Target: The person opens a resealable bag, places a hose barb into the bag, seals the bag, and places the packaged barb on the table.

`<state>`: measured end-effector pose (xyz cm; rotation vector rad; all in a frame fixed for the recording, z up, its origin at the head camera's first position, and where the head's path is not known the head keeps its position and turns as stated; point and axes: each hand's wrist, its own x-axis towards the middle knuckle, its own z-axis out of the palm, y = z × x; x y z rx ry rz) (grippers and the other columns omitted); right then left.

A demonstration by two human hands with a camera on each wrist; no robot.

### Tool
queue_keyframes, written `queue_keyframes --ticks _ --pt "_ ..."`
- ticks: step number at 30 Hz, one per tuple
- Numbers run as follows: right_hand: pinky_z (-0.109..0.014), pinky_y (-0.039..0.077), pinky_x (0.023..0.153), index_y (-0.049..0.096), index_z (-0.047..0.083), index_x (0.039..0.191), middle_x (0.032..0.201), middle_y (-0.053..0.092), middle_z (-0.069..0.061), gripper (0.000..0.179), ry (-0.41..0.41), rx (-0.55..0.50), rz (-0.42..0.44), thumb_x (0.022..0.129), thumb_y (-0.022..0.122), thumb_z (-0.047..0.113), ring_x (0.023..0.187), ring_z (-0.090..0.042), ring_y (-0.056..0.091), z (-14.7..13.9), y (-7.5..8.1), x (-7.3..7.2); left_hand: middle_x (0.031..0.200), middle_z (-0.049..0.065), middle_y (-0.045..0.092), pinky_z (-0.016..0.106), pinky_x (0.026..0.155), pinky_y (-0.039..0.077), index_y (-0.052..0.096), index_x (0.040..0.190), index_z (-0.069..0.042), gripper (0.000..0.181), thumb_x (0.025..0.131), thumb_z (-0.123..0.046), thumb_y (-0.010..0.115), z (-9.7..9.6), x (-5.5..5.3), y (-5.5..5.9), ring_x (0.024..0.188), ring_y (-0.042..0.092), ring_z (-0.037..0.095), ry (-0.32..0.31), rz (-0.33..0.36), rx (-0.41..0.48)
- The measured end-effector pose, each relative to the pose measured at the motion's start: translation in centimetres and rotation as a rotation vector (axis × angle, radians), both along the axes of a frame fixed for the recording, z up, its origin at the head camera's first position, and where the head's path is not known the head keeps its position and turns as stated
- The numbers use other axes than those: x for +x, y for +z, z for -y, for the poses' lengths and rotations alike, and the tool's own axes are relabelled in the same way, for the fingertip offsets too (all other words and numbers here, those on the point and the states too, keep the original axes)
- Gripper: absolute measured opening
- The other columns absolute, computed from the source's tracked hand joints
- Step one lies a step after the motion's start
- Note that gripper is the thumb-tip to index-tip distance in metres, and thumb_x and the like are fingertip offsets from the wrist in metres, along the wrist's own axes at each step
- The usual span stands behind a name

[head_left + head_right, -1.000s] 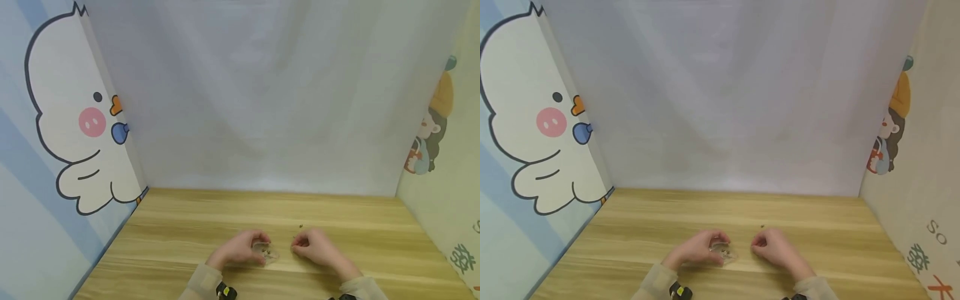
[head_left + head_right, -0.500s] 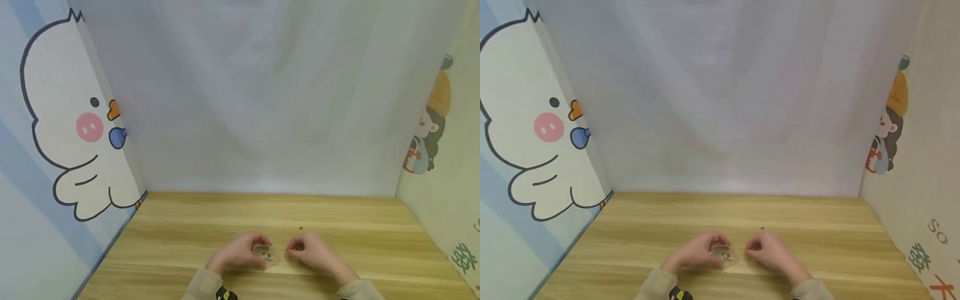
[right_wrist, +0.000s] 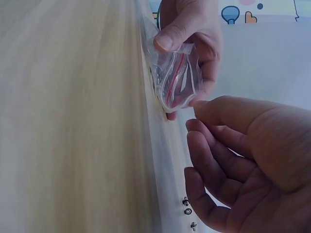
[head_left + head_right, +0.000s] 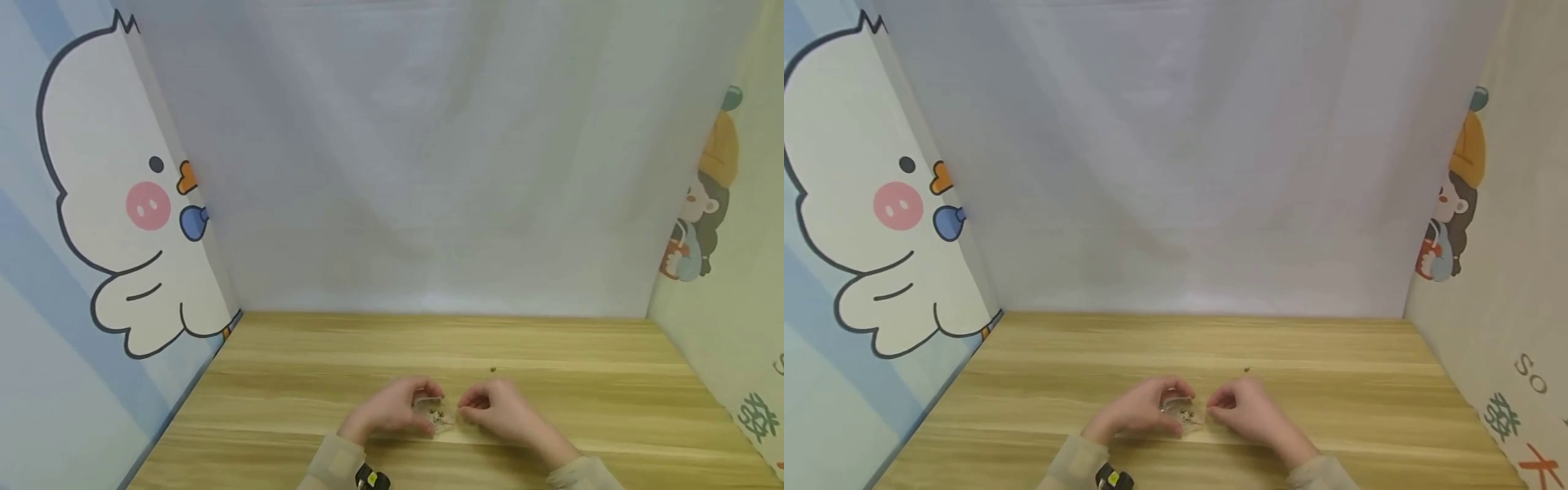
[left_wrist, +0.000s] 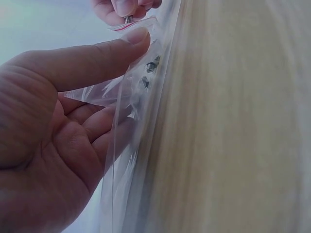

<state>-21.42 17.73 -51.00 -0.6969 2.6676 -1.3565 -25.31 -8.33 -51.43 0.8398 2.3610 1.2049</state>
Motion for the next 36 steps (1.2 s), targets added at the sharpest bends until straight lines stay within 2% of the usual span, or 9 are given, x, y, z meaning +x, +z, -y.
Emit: queue_keyframes --ticks 6,11,20,27,36 --pt "-0.024 0.058 0.07 0.081 0.007 0.094 0.084 0.075 0.007 0.004 -0.016 -0.008 0.008 0.094 0.08 0.011 0.076 -0.005 0.068 0.8 -0.2 0.3 0.124 -0.014 0.07 0.04 0.112 0.045 0.071 0.123 -0.021 0.053 0.077 -0.012 0.096 0.0 -0.1 -0.3 0.119 0.062 0.009 0.003 -0.001 -0.016" --pt "-0.024 0.058 0.069 0.08 0.005 0.094 0.084 0.075 0.005 0.004 -0.025 -0.029 0.017 0.093 0.081 0.01 0.075 -0.006 0.068 1.1 -0.3 0.5 0.126 -0.012 0.07 0.041 0.113 0.044 0.071 0.124 -0.02 0.054 0.077 -0.01 0.095 -0.1 0.1 -0.1 0.12 0.062 0.01 0.004 0.016 -0.01" --pt "-0.023 0.058 0.069 0.082 0.006 0.094 0.086 0.077 0.004 0.005 -0.022 -0.023 -0.019 0.092 0.082 0.011 0.076 -0.005 0.069 1.9 -0.1 0.8 0.124 -0.014 0.07 0.039 0.112 0.044 0.07 0.125 -0.02 0.055 0.077 -0.01 0.095 -0.3 -0.1 -0.1 0.12 0.061 0.008 0.004 -0.007 -0.019" --pt "-0.024 0.059 0.074 0.082 0.007 0.096 0.091 0.079 0.003 0.005 -0.06 0.02 -0.071 0.093 0.082 0.011 0.081 -0.006 0.071 2.8 -0.2 0.8 0.126 -0.011 0.07 0.039 0.115 0.043 0.07 0.125 -0.018 0.054 0.078 -0.009 0.095 -0.3 -0.1 0.0 0.125 0.061 0.012 -0.009 0.006 0.002" --pt "-0.025 0.061 0.073 0.082 0.003 0.1 0.094 0.08 -0.002 0.008 -0.057 -0.007 -0.059 0.094 0.08 0.009 0.083 -0.011 0.074 3.4 -0.1 1.1 0.124 -0.014 0.069 0.042 0.118 0.042 0.07 0.123 -0.021 0.052 0.079 -0.01 0.096 -0.3 -0.2 0.0 0.13 0.059 0.012 -0.015 0.0 -0.013"
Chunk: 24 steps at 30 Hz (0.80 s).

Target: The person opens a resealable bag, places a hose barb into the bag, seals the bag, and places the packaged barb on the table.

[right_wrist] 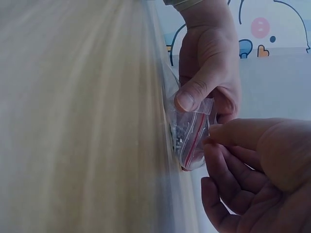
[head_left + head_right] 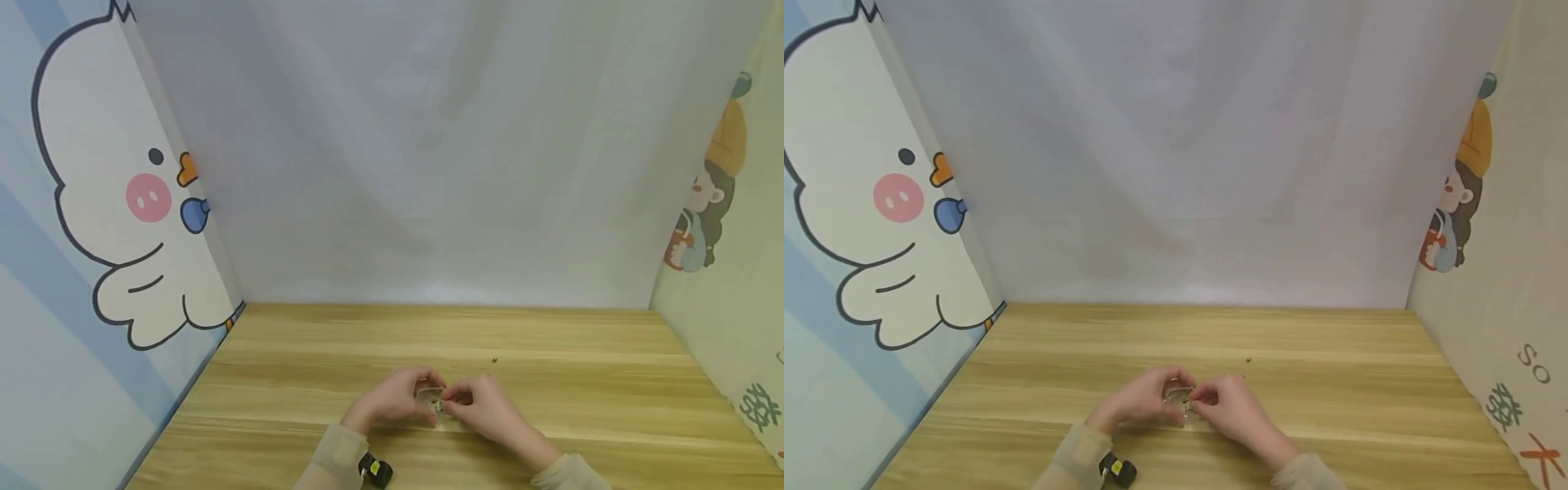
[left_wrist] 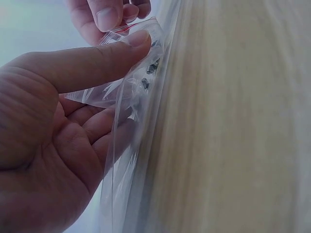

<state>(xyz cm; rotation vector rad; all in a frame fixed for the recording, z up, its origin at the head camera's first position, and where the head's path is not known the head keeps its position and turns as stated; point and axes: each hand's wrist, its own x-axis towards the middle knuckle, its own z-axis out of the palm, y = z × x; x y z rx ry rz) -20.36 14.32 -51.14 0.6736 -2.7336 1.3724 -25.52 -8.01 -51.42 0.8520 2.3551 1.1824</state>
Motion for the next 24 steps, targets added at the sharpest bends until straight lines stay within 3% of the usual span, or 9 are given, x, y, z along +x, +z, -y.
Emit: queue_keyframes --ticks 7,17,24 --pt "-0.025 0.06 0.073 0.082 0.003 0.1 0.095 0.08 -0.003 0.008 -0.001 -0.014 0.02 0.094 0.08 0.008 0.084 -0.011 0.074 -0.04 -0.04 -0.05 0.124 -0.017 0.069 0.042 0.119 0.04 0.07 0.123 -0.023 0.052 0.079 -0.01 0.096 0.04 0.05 0.12 0.131 0.058 0.011 0.009 0.022 0.007" --pt "-0.027 0.061 0.076 0.082 0.006 0.102 0.098 0.08 -0.001 0.01 -0.016 0.002 0.045 0.095 0.081 0.013 0.088 -0.016 0.075 -0.51 0.21 -0.01 0.124 -0.017 0.069 0.043 0.117 0.042 0.07 0.124 -0.023 0.053 0.079 -0.012 0.096 0.07 0.02 0.21 0.128 0.059 0.009 0.013 0.011 -0.004" --pt "-0.024 0.06 0.075 0.082 0.006 0.101 0.096 0.08 0.0 0.009 -0.011 0.0 0.048 0.093 0.082 0.011 0.085 -0.012 0.073 -0.55 0.22 -0.15 0.124 -0.016 0.069 0.042 0.117 0.042 0.07 0.124 -0.022 0.053 0.079 -0.013 0.096 0.19 0.04 0.12 0.127 0.059 0.01 0.011 -0.004 -0.003"
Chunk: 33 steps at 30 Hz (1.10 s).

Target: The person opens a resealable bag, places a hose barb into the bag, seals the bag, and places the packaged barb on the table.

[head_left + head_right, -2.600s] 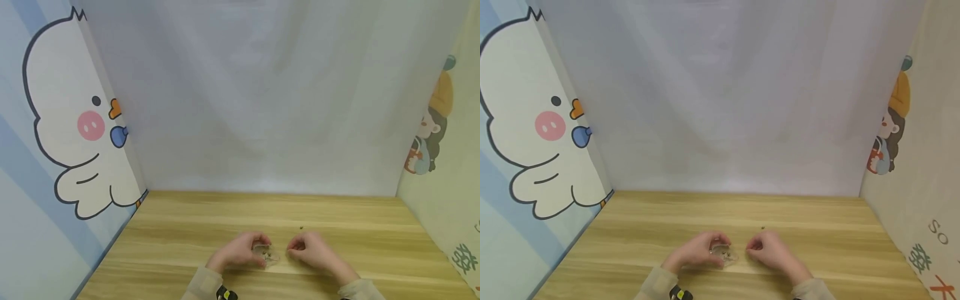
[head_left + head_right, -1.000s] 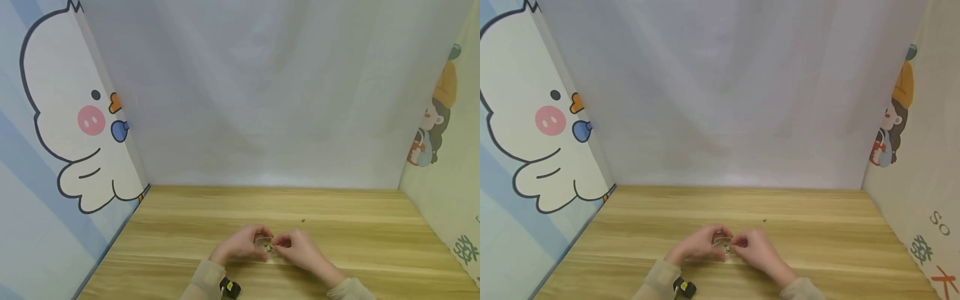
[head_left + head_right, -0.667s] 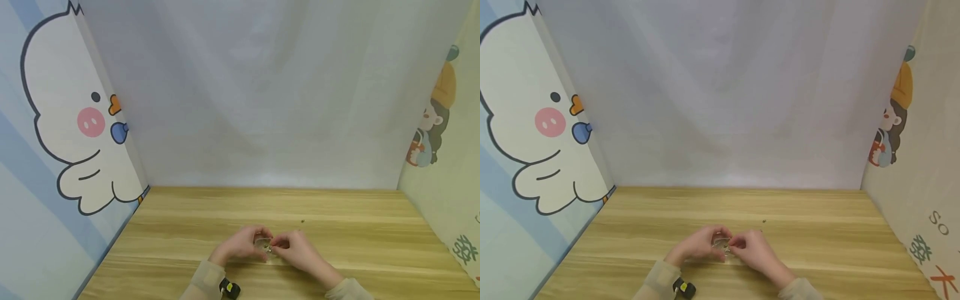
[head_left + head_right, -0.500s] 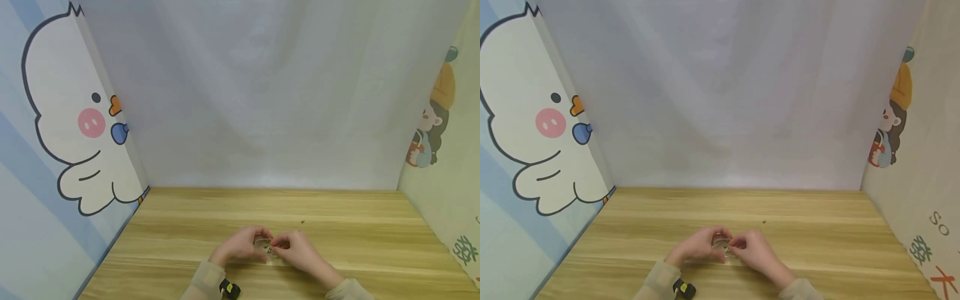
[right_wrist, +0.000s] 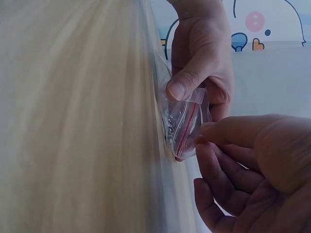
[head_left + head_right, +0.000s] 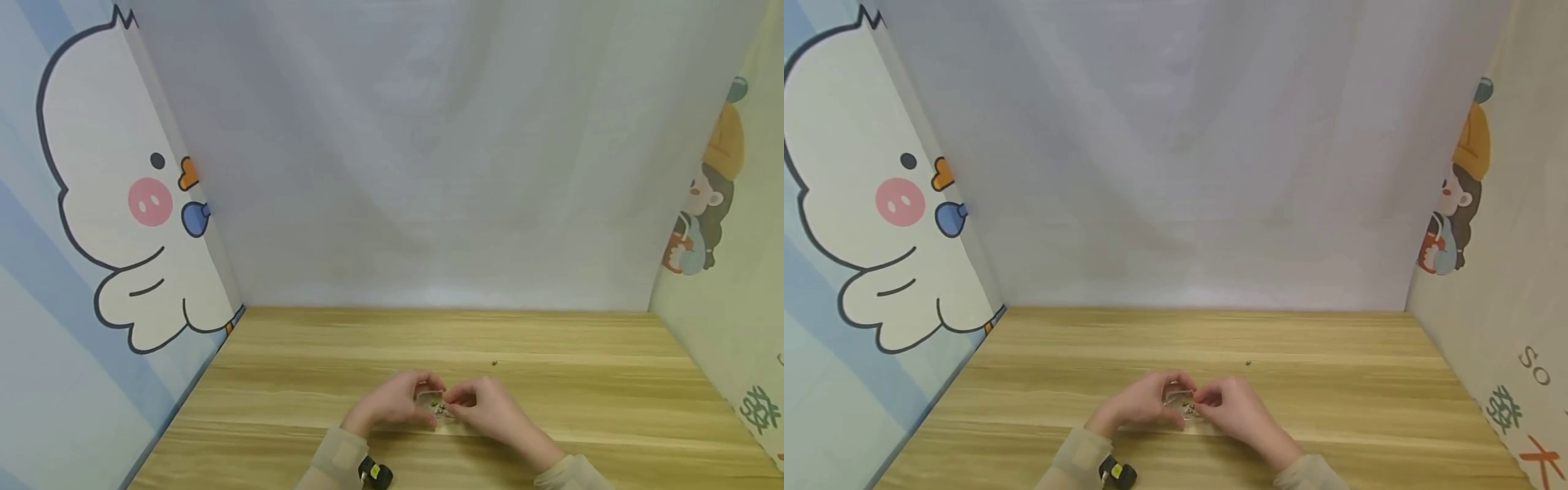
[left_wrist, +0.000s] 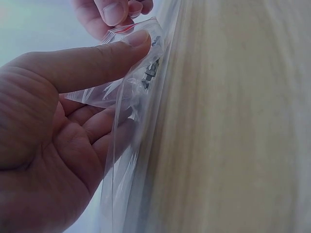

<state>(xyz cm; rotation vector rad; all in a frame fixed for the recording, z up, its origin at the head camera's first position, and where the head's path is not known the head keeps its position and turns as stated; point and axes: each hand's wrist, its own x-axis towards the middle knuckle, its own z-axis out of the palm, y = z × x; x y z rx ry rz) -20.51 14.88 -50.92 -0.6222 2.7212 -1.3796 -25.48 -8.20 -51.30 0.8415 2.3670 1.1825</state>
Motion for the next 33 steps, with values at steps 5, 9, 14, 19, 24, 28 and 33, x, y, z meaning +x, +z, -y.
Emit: queue_keyframes --ticks 5,9,14,19,24,28,33 --pt "-0.024 0.059 0.075 0.082 0.005 0.101 0.094 0.079 0.001 0.01 0.014 0.001 0.015 0.092 0.082 0.01 0.083 -0.011 0.072 -0.3 -0.1 -0.2 0.124 -0.015 0.069 0.042 0.117 0.042 0.07 0.123 -0.021 0.052 0.078 -0.012 0.096 0.0 0.0 -0.3 0.127 0.06 0.01 0.005 0.011 0.006" --pt "-0.026 0.059 0.073 0.081 0.004 0.1 0.091 0.077 0.002 0.01 0.03 0.001 0.053 0.092 0.082 0.01 0.081 -0.012 0.071 -1.0 -0.1 -0.3 0.124 -0.015 0.069 0.043 0.117 0.041 0.07 0.123 -0.021 0.053 0.078 -0.012 0.096 0.0 0.0 -0.4 0.126 0.06 0.01 0.014 0.023 0.003" --pt "-0.027 0.058 0.072 0.079 0.0 0.104 0.091 0.076 -0.001 0.013 0.026 -0.029 0.11 0.094 0.079 0.008 0.083 -0.015 0.069 -2.1 0.3 -0.6 0.124 -0.015 0.07 0.042 0.117 0.041 0.071 0.123 -0.021 0.053 0.077 -0.011 0.096 -0.1 -0.1 -0.4 0.124 0.06 0.009 0.019 0.01 -0.006" --pt "-0.027 0.058 0.074 0.078 -0.001 0.105 0.094 0.076 -0.002 0.013 0.013 -0.018 0.101 0.094 0.078 0.005 0.085 -0.017 0.07 -3.2 0.8 -1.1 0.125 -0.013 0.07 0.041 0.117 0.041 0.072 0.123 -0.019 0.054 0.076 -0.01 0.096 -0.1 0.0 -0.3 0.124 0.06 0.01 0.013 -0.01 -0.002" --pt "-0.028 0.058 0.075 0.078 -0.003 0.107 0.098 0.077 -0.006 0.014 0.003 -0.01 0.084 0.095 0.077 0.005 0.087 -0.017 0.07 -4.4 0.9 -1.6 0.124 -0.014 0.07 0.039 0.114 0.042 0.072 0.122 -0.021 0.053 0.076 -0.011 0.096 -0.1 0.2 -0.2 0.122 0.06 0.008 0.007 -0.007 -0.005" --pt "-0.028 0.058 0.075 0.078 -0.003 0.108 0.1 0.077 -0.009 0.015 -0.027 -0.006 0.084 0.096 0.076 0.004 0.089 -0.018 0.071 -5.3 1.0 -2.0 0.124 -0.015 0.069 0.038 0.113 0.043 0.072 0.122 -0.021 0.053 0.076 -0.011 0.096 -0.2 0.2 -0.1 0.12 0.06 0.007 0.004 -0.005 -0.003" --pt "-0.03 0.058 0.076 0.079 -0.001 0.108 0.098 0.078 -0.006 0.015 -0.095 0.021 0.064 0.095 0.078 0.006 0.088 -0.018 0.071 -6.1 1.2 -2.5 0.124 -0.013 0.07 0.039 0.114 0.043 0.071 0.122 -0.019 0.052 0.077 -0.01 0.095 -0.1 0.2 0.0 0.121 0.061 0.009 -0.003 -0.007 0.01"
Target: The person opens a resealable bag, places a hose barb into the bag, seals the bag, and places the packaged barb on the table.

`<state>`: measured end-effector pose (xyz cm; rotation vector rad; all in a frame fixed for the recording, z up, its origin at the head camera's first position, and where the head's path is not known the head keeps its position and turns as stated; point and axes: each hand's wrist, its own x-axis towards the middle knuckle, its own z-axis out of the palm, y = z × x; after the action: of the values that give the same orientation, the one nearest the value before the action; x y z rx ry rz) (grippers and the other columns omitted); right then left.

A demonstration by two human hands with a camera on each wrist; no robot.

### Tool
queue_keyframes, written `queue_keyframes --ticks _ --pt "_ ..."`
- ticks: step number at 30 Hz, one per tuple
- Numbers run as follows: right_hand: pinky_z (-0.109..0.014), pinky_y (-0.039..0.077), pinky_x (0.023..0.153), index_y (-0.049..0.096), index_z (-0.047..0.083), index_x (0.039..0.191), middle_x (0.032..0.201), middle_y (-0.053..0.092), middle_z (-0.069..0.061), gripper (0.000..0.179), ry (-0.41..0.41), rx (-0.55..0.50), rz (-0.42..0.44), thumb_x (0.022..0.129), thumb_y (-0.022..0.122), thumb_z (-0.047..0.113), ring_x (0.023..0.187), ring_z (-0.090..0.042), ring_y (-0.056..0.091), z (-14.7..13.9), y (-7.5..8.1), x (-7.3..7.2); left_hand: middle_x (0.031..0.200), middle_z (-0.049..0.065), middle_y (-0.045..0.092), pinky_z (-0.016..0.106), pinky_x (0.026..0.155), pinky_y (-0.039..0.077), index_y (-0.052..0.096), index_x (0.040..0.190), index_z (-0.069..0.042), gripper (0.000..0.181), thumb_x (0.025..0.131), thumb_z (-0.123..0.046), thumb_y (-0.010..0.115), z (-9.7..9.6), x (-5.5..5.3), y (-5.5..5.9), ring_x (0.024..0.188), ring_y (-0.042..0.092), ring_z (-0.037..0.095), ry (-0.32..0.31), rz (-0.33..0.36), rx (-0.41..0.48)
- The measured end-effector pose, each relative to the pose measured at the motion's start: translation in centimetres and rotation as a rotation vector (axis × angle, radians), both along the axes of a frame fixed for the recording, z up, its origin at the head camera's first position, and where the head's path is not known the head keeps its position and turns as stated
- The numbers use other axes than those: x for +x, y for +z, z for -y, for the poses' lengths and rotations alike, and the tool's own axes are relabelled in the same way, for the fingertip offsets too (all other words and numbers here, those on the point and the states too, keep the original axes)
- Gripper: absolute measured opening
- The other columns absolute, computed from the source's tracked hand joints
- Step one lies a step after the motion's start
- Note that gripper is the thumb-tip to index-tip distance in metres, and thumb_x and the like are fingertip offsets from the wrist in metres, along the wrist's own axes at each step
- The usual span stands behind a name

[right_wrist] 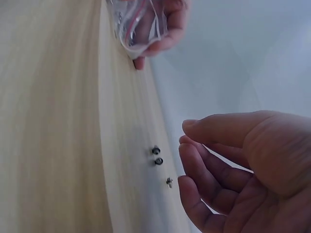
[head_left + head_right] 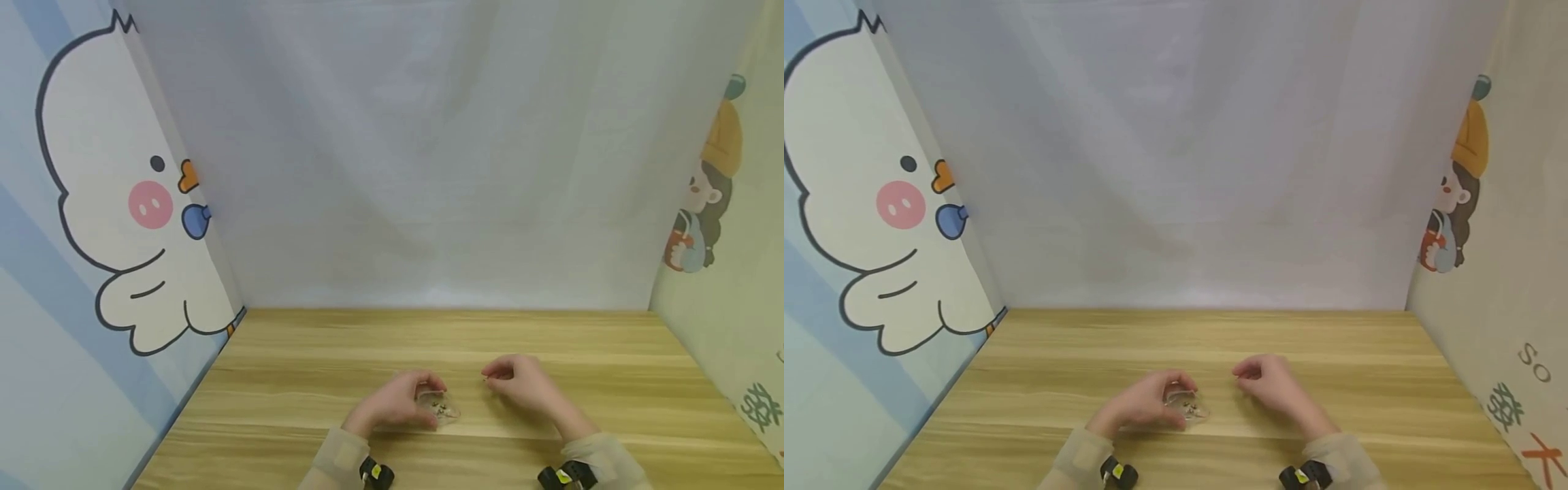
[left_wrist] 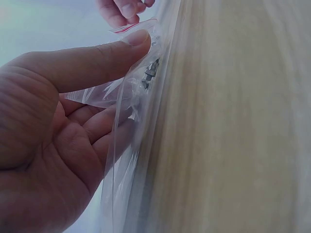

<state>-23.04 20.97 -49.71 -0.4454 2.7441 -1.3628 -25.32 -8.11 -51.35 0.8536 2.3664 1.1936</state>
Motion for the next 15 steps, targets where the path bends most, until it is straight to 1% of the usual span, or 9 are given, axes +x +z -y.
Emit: queue_keyframes --ticks 4,10,15 --pt "-0.032 0.058 0.078 0.079 0.001 0.109 0.101 0.078 -0.004 0.015 -0.055 0.032 -0.007 0.095 0.079 0.007 0.09 -0.018 0.071 -0.7 0.1 -0.3 0.125 -0.012 0.07 0.041 0.117 0.042 0.071 0.122 -0.019 0.052 0.077 -0.009 0.095 0.0 -0.1 0.1 0.124 0.061 0.01 0.001 0.006 0.004" --pt "-0.034 0.059 0.082 0.079 0.0 0.11 0.105 0.078 -0.008 0.017 -0.075 0.064 -0.026 0.094 0.08 0.007 0.092 -0.02 0.071 -1.7 -0.1 -0.6 0.124 -0.014 0.07 0.039 0.116 0.042 0.071 0.121 -0.02 0.052 0.077 -0.009 0.096 0.0 -0.1 -0.1 0.123 0.061 0.009 0.001 0.001 -0.002" --pt "-0.036 0.06 0.083 0.079 0.0 0.109 0.105 0.078 -0.01 0.017 -0.084 0.066 -0.038 0.094 0.08 0.009 0.092 -0.02 0.072 -2.3 -0.3 -0.8 0.123 -0.015 0.069 0.038 0.114 0.044 0.071 0.122 -0.02 0.053 0.076 -0.01 0.096 -0.1 -0.1 -0.1 0.12 0.061 0.008 0.005 -0.003 -0.012"
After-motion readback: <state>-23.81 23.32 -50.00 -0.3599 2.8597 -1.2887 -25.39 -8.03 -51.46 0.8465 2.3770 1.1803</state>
